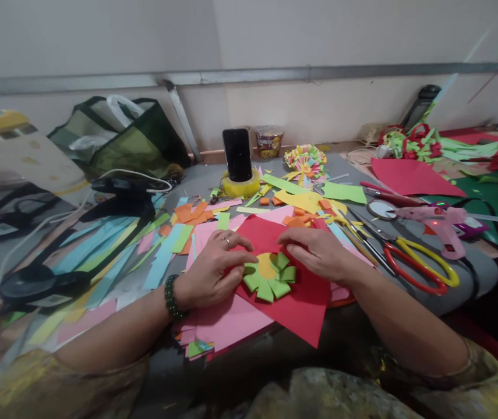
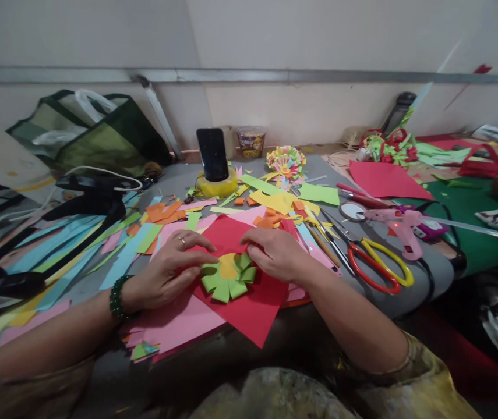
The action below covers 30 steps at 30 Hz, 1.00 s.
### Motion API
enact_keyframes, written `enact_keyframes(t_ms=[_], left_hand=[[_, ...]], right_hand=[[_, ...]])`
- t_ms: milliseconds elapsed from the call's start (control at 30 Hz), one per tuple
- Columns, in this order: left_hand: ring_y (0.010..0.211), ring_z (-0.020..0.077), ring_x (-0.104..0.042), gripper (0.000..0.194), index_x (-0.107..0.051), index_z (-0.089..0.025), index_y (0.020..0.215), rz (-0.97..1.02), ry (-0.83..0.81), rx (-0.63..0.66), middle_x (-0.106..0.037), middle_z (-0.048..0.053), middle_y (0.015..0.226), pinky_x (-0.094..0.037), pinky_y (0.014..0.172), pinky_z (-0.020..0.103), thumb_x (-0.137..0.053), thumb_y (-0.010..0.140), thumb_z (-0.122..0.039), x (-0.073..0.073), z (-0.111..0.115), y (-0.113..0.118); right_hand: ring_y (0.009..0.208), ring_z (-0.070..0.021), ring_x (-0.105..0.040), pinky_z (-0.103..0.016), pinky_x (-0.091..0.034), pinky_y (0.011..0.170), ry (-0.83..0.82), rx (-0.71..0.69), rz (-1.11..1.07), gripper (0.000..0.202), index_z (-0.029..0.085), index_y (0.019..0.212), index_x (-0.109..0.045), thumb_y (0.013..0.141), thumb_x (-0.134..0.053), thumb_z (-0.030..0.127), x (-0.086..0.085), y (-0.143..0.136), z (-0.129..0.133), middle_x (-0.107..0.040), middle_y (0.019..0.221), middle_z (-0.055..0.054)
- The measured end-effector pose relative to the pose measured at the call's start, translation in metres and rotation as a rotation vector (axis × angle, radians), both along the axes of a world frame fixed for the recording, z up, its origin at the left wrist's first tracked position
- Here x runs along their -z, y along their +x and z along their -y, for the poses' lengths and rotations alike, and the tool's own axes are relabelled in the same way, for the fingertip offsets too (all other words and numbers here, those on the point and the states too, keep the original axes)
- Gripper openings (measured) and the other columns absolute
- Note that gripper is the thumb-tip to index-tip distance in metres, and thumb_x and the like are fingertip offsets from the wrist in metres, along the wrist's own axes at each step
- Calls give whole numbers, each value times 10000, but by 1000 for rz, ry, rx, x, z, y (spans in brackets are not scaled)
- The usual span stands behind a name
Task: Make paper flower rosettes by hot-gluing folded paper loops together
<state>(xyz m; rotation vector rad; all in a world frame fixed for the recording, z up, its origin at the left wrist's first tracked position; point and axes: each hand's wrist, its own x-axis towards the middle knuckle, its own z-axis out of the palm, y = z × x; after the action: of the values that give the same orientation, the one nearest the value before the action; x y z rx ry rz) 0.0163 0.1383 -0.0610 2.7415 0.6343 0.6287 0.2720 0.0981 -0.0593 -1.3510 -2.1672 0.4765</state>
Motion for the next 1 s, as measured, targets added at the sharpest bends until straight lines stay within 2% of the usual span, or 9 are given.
enact_keyframes(t_ms=[67,233,433,600,700,833,1000], left_hand=[[990,243,-609,365,-736,-214,1061,-27,-1,53,-721,101,1075,-423,945,439,-408,904,-188,-1,2,2],[1028,262,-600,342,-732,-235,1080,-132,-30,128,-741,87,1080,-383,978,463,-420,940,-252,-3,7,7],[1048,264,-612,326,-729,-217,1062,-130,-15,131,-737,93,1084,-380,995,475,-420,974,-270,-3,8,9],[1071,263,-607,315,-739,-224,1053,-147,-12,123,-735,92,1088,-392,1029,484,-440,961,-253,-3,9,9],[1077,266,-601,330,-747,-230,1044,-140,5,99,-733,93,1101,-399,1023,493,-427,966,-248,-2,8,8],[1037,252,-618,352,-749,-229,1083,-60,26,-11,-742,97,1094,-431,977,467,-411,983,-232,4,3,6],[965,241,-658,323,-768,-222,1034,-12,-14,-119,-765,87,998,-469,903,429,-450,986,-253,9,-2,7]], right_hand=[[881,-205,-686,-323,-502,773,-13,-23,42,302,193,1041,-754,905,-485,193,1,0,0,-781,999,-77],[812,-193,-680,-301,-478,716,-16,-49,78,274,195,994,-780,897,-524,174,2,0,2,-792,935,-76],[669,-145,-620,-256,-422,621,-96,6,40,132,171,943,-733,883,-639,242,-2,-6,6,-745,800,-48],[597,-119,-564,-238,-389,589,-136,-5,22,58,180,830,-661,867,-675,222,-3,-10,7,-660,685,4],[596,-124,-575,-241,-390,592,-162,22,11,58,178,904,-676,886,-663,232,-3,-9,5,-655,662,12],[625,-129,-597,-249,-394,599,-160,38,26,144,174,980,-715,934,-597,242,-2,-7,4,-707,730,-23],[602,-121,-594,-242,-411,607,-194,-6,9,168,181,1003,-702,837,-700,200,0,-7,5,-679,680,19]])
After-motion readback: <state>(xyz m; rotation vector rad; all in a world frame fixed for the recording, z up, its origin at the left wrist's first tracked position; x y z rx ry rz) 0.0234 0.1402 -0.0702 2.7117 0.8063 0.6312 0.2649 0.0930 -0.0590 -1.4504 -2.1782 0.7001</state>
